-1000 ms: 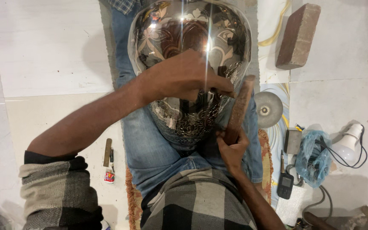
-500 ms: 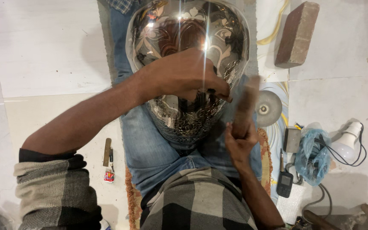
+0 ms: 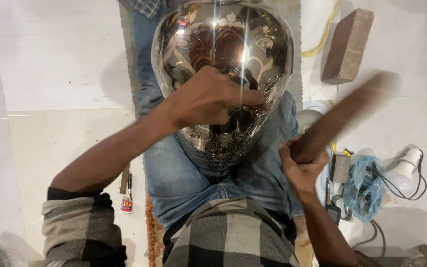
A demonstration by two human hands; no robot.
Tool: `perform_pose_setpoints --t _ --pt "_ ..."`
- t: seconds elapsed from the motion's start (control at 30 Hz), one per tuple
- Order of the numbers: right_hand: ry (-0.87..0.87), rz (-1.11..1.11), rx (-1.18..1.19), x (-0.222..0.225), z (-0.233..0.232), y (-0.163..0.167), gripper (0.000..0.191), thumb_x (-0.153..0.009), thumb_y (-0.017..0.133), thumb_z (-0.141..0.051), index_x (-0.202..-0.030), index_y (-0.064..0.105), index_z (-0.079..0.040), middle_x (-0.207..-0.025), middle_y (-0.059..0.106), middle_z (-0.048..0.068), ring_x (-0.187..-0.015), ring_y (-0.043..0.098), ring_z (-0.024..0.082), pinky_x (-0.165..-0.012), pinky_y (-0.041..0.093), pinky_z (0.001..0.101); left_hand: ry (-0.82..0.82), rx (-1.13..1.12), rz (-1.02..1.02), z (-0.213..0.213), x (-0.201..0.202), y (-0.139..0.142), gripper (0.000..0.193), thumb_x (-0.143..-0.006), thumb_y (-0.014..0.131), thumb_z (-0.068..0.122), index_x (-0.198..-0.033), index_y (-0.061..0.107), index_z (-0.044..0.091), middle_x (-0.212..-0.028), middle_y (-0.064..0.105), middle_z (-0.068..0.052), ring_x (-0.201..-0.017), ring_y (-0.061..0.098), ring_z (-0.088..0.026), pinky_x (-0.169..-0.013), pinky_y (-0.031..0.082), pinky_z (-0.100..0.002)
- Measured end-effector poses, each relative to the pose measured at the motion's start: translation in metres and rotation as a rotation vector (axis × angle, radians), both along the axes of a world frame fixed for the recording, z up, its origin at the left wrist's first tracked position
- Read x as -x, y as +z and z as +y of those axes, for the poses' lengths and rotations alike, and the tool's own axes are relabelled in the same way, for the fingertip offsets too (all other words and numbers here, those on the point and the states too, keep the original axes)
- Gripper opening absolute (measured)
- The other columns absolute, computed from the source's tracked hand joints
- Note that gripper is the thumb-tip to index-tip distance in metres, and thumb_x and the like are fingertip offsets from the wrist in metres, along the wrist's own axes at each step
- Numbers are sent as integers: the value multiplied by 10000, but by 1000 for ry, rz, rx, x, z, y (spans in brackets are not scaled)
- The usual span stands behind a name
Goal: The person sits on the floor with a large engraved metal vase braced between their legs and on their lap. They hold a small punch against the vase surface with one hand and strike it with a wooden mallet in the other hand, working the decorative pattern across the vase body and rotating the vase to reach new areas.
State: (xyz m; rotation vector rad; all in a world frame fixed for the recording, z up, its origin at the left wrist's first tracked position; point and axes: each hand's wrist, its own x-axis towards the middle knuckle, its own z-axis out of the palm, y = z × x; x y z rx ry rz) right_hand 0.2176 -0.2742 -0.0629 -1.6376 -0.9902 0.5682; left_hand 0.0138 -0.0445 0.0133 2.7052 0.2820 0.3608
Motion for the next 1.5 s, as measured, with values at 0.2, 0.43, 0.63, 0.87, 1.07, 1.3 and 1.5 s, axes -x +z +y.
perform_pose_setpoints --t 0.2,0.43,0.63,0.87,1.07,1.3,1.5 --pt "-7 128 132 -12 29 61 147 -837 783 -54 -918 664 -27 -740 660 29 -601 630 107 -536 507 281 120 54 -329 -11 13 -17 551 -794 621 -79 -1276 691 179 -844 743 4 -657 660 -126 -595 515 -296" --pt "405 -457 189 -26 81 129 209 -822 739 -122 -959 624 -14 -780 679 155 -671 641 260 -672 523 399 422 126 -594 -46 17 -34 471 -754 554 -87 -1173 716 51 -1092 769 -134 -839 769 -223 -726 624 -332" --pt "648 -972 510 -26 122 167 294 -702 772 -141 -905 576 -57 -657 647 117 -500 624 258 -502 489 403 766 184 -754 -77 5 -52 400 -831 551 -62 -1209 674 -12 -1054 748 -149 -877 773 -263 -790 631 -364" --pt "816 -1156 365 -5 141 199 281 -750 768 -136 -880 529 -65 -594 572 53 -435 546 238 -406 418 411 1028 109 -867 -95 -15 -68 367 -821 548 -50 -1150 699 7 -919 710 -148 -718 714 -243 -672 573 -334" --pt "719 -914 339 -15 126 182 240 -756 734 -150 -896 557 -68 -611 595 57 -474 593 212 -436 434 387 1001 178 -889 -90 -15 -63 412 -827 543 -89 -1170 727 43 -894 755 -75 -703 733 -185 -668 575 -304" --pt "539 -937 375 -29 92 138 358 -664 775 -89 -1008 681 -56 -688 683 92 -510 634 222 -485 464 402 601 135 -617 -60 12 -48 418 -688 610 -70 -1048 752 87 -864 722 -76 -741 708 -234 -658 576 -380" --pt "313 -603 373 -18 52 90 256 -699 746 -21 -914 608 -5 -720 649 126 -631 608 168 -605 491 327 284 150 -449 -29 14 -35 586 -751 609 -94 -1271 715 155 -1078 780 -13 -823 760 -161 -677 606 -310"
